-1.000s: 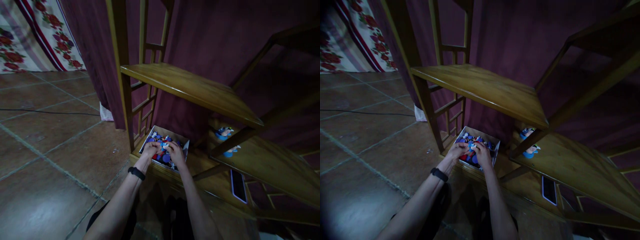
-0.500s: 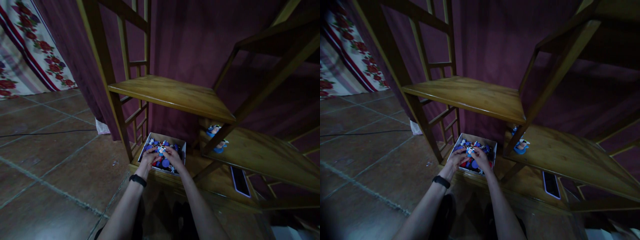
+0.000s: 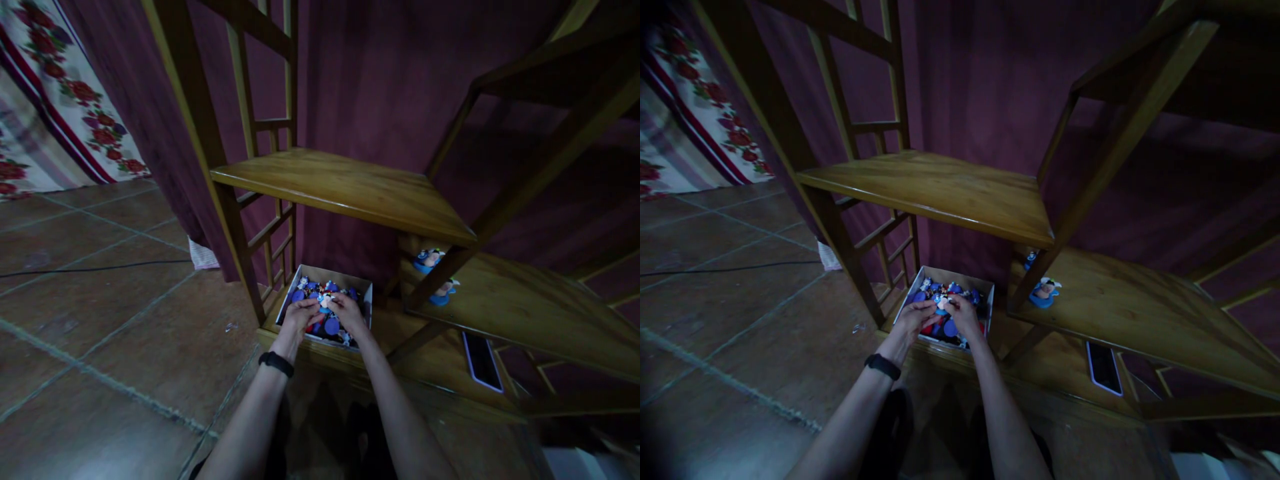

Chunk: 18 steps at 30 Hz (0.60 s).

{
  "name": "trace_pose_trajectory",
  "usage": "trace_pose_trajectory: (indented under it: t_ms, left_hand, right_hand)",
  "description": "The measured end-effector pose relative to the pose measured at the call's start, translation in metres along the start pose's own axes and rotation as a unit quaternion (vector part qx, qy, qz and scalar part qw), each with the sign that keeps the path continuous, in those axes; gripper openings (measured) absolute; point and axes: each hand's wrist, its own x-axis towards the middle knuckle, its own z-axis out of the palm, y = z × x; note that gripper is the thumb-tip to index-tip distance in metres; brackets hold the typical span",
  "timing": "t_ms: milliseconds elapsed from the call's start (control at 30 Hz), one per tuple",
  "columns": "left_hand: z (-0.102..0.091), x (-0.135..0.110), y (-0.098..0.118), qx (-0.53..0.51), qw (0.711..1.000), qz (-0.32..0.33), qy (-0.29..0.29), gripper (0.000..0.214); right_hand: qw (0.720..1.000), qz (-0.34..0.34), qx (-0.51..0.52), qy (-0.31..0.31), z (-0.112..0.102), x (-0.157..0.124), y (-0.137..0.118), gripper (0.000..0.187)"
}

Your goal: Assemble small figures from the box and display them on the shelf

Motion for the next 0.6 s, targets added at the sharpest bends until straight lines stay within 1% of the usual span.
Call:
trace_pose_trajectory:
  t_ms: [67, 167, 233, 367, 433, 500, 600]
  left_hand:
    - [0.000, -0.001, 0.001, -0.006, 1.000, -0.010, 0.003, 0.015]
    - [-0.001, -0.003, 0.003, -0.011, 1.000, -0.028, -0.002, 0.016]
    - [-0.002, -0.002, 0.003, -0.004, 0.999, -0.032, -0.001, 0.017]
    - [-0.007, 0.001, -0.001, 0.013, 0.999, -0.034, 0.008, 0.016]
    - [-0.009, 0.004, -0.002, 0.005, 0.999, -0.040, 0.005, 0.016]
    - [-0.010, 0.005, -0.001, -0.014, 0.999, -0.045, -0.017, 0.018]
    - [-0.010, 0.006, 0.001, -0.039, 0.996, -0.042, -0.064, 0.017]
  right_hand:
    - [1.000, -0.001, 0.003, -0.004, -0.001, -0.001, -0.003, 0.021]
    - [0.999, -0.007, 0.015, -0.036, -0.004, -0.003, -0.007, 0.020]
    - [0.999, -0.008, 0.006, -0.046, -0.004, -0.005, -0.007, 0.019]
    - [0.999, -0.014, -0.033, -0.016, 0.002, -0.008, -0.005, 0.019]
    - [0.999, -0.016, -0.029, 0.003, 0.007, -0.009, -0.005, 0.020]
    - [1.000, -0.003, -0.001, 0.012, 0.011, -0.010, -0.009, 0.023]
    - [0.995, 0.032, 0.096, 0.022, 0.014, -0.012, -0.019, 0.030]
